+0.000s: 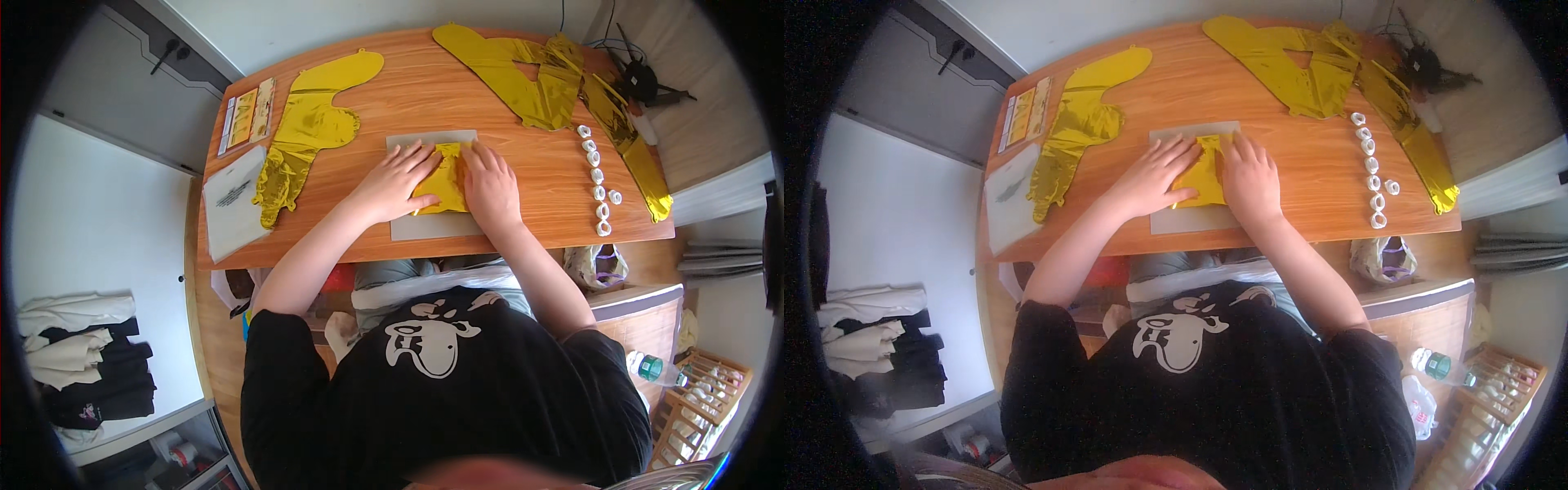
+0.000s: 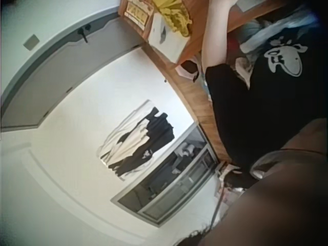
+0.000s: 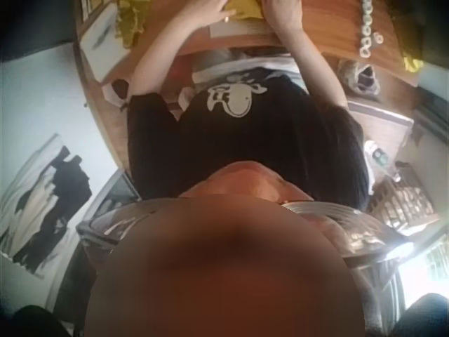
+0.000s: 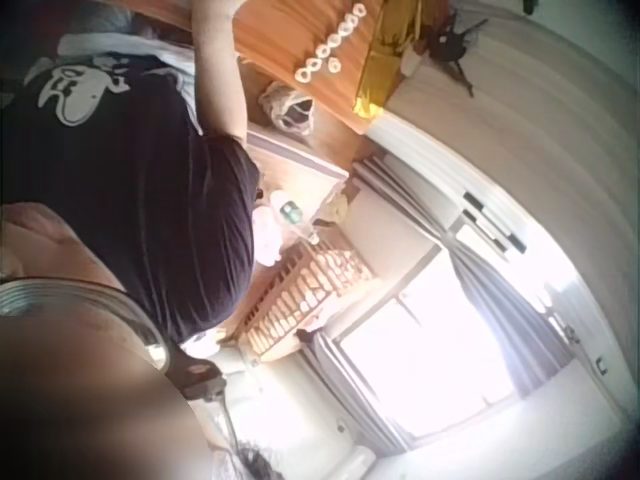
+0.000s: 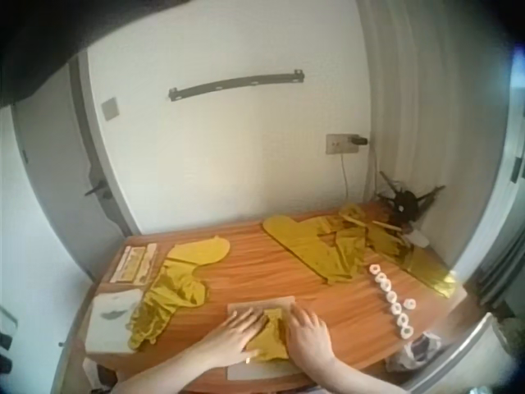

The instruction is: Folding and flattening gold foil balloons and organizing them on a desk.

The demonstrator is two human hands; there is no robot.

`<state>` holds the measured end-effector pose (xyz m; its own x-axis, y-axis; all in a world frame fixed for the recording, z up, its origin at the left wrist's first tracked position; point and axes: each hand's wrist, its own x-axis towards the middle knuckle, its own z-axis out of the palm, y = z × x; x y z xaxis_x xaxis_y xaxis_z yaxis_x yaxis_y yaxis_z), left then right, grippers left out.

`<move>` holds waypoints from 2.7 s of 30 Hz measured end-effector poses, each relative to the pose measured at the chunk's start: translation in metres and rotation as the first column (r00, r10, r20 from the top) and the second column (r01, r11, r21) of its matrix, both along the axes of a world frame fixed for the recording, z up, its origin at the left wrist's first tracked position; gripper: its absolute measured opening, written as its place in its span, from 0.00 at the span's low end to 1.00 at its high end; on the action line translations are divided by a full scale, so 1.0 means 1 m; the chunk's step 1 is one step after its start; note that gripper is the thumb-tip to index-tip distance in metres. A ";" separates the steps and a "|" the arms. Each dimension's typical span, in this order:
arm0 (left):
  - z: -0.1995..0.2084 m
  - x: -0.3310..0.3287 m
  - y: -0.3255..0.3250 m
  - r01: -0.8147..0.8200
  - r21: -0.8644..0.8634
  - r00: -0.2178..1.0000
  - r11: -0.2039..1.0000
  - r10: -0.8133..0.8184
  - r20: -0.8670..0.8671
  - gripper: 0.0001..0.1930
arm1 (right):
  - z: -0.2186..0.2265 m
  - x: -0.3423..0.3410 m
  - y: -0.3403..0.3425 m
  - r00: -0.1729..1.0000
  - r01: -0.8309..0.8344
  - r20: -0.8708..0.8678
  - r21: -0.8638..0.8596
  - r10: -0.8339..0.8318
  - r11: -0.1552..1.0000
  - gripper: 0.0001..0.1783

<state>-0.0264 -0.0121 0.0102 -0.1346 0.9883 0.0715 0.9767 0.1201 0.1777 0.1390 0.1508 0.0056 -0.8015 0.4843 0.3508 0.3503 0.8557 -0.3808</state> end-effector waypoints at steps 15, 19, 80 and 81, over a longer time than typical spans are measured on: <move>-0.006 -0.018 -0.005 0.075 -0.090 0.997 0.993 -0.075 0.000 0.45 | 0.027 0.010 0.061 0.801 -0.478 0.423 0.026 0.424 0.878 0.52; 0.004 -0.021 -0.002 0.106 -0.162 0.994 0.981 -0.107 0.004 0.47 | 0.035 0.010 0.071 0.761 -0.484 0.471 -0.045 0.446 0.874 0.61; 0.017 -0.028 -0.050 0.266 0.080 0.941 0.961 -0.241 -0.237 0.31 | 0.003 -0.029 -0.020 0.889 -0.309 0.387 0.114 0.244 0.944 0.59; 0.021 -0.031 -0.047 0.262 0.068 0.952 0.963 -0.247 -0.183 0.28 | 0.002 -0.029 -0.020 0.890 -0.308 0.385 0.115 0.243 0.944 0.59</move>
<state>-0.0578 -0.0593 0.0310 0.1427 0.9764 0.1623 0.9894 -0.1453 0.0041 0.1102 0.1306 0.0081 -0.9804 0.1847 0.0682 0.1761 0.9776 -0.1152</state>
